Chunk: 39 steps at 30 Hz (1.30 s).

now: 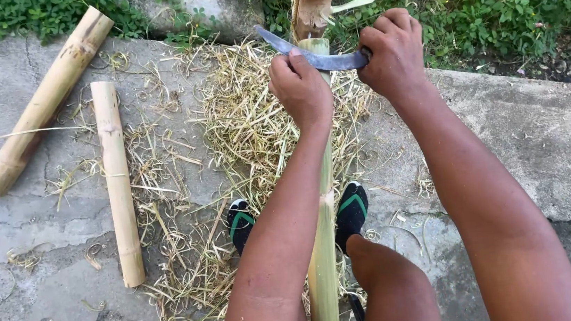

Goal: The person is using a knife to peel and shape a bamboo stalk outdoors.

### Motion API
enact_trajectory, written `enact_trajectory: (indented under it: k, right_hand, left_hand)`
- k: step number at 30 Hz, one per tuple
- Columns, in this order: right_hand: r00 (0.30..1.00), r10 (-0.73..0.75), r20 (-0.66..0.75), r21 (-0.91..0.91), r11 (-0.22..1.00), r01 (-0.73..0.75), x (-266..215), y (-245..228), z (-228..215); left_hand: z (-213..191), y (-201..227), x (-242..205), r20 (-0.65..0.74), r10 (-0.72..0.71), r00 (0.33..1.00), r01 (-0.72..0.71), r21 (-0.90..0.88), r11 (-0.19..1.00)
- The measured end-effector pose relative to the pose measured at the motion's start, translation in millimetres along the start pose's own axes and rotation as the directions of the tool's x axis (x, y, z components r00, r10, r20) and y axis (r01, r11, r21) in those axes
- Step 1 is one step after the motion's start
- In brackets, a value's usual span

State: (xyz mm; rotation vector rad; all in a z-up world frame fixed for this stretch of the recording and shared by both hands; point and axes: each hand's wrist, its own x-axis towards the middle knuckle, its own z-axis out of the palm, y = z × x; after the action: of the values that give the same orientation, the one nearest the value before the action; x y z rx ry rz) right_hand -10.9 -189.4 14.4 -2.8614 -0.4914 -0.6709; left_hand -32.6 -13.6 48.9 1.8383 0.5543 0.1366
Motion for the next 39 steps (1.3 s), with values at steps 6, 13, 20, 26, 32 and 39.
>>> enact_trajectory:
  k: [6, 13, 20, 26, 32, 39]
  right_hand:
    - [1.0, -0.026, 0.003, -0.091, 0.996, 0.026, 13, 7, 21]
    - [0.995, 0.027, 0.091, 0.015, 0.999, -0.028, 43, 19, 39]
    - [0.994, -0.065, 0.084, -0.004, 0.998, 0.065, 12, 0, 8]
    - [0.994, -0.036, 0.108, 0.006, 0.999, 0.035, 10, -9, 0]
    - [0.984, -0.042, 0.17, -0.08, 0.995, 0.056, 39, 10, 25]
    - [0.986, -0.027, 0.164, -0.026, 0.999, 0.031, 43, -1, 6]
  left_hand:
    - [8, -6, 17, 0.009, -0.062, 0.998, 0.062, -0.076, 0.995]
    - [15, -11, 44, 0.012, -0.097, 0.995, 0.097, -0.105, 0.99]
    - [7, -32, 18, -0.032, -0.131, 0.991, 0.121, -0.222, 0.968]
    - [19, -57, 21, -0.19, 0.239, 0.952, -0.249, -0.031, 0.968]
    - [26, -41, 52, -0.044, 0.066, 0.997, -0.073, -0.174, 0.982]
    - [16, -41, 44, -0.099, 0.113, 0.989, -0.128, -0.16, 0.979]
